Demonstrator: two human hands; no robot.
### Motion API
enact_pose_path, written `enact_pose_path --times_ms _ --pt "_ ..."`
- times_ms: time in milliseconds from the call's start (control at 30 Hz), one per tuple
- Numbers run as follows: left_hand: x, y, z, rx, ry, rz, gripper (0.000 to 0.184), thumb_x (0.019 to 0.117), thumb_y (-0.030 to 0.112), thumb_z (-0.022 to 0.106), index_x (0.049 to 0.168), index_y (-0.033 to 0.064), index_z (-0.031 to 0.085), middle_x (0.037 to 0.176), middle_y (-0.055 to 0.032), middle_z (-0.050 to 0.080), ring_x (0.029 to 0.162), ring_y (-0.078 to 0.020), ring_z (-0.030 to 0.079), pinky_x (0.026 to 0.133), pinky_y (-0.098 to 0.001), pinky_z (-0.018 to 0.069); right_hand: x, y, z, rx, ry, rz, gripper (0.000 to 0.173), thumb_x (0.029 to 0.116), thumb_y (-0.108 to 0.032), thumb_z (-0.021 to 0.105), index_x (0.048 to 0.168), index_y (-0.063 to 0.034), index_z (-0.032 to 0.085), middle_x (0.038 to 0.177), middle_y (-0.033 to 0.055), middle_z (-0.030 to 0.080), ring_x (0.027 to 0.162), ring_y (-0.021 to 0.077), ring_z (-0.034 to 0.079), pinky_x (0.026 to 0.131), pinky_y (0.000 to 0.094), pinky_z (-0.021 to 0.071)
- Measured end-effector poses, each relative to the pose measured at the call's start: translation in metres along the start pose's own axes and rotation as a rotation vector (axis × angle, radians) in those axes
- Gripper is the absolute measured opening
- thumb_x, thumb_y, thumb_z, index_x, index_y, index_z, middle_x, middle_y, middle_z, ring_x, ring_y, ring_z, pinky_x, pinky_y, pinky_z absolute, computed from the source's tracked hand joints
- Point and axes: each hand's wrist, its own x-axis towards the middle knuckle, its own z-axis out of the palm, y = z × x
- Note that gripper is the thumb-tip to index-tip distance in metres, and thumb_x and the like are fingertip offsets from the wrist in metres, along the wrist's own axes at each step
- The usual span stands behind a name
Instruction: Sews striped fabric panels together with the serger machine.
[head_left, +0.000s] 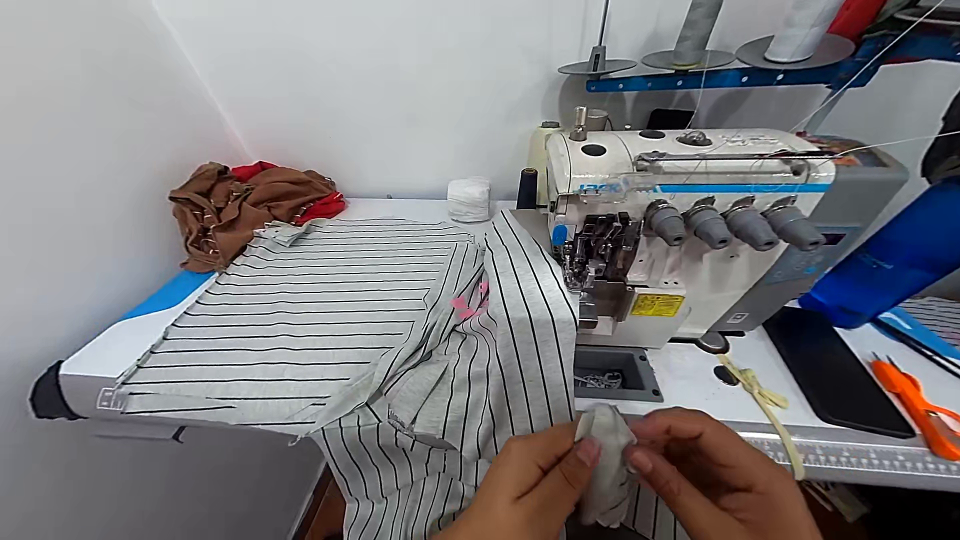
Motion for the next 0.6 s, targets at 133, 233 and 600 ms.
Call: enact_pose_path --times_ms 133,233,600 --pt "-0.006 0.000 -0.009 -0.253 -0.065 -0.050 0.031 0.1072 0.009 0.043 0.127 0.0014 0.066 0.115 0.0002 0.073 0.104 -0.0054 0.069 0.094 -0.0281 0.0569 0.008 -0.003 -0.002 -0.045 0.029 -0.074 0.016 0.1091 -0.022 0.049 0.111 -0.0190 0.064 0.094 -0.0085 0.068 0.086 -0.0006 0.066 0.078 0.0177 0.0570" --pt "-0.007 0.003 -0.007 -0.166 -0.062 -0.055 0.023 0.1018 0.001 0.053 0.119 -0.0039 0.067 0.102 -0.0045 0.076 0.092 -0.0067 0.073 0.083 -0.0273 0.0604 0.013 -0.003 0.005 -0.054 -0.031 -0.090 0.016 0.1096 -0.022 0.048 0.113 -0.0154 0.062 0.093 -0.0050 0.065 0.083 -0.0007 0.064 0.076 0.0156 0.0554" --pt "-0.010 0.009 -0.015 0.200 0.066 0.125 0.026 0.1060 0.020 0.055 0.115 -0.0044 0.057 0.100 -0.0044 0.065 0.093 0.0009 0.063 0.085 -0.0184 0.0542 -0.012 0.000 0.016 0.165 -0.120 0.075 0.012 0.0983 -0.016 0.068 0.110 -0.0163 0.069 0.098 -0.0121 0.071 0.087 -0.0050 0.066 0.079 0.0166 0.0573"
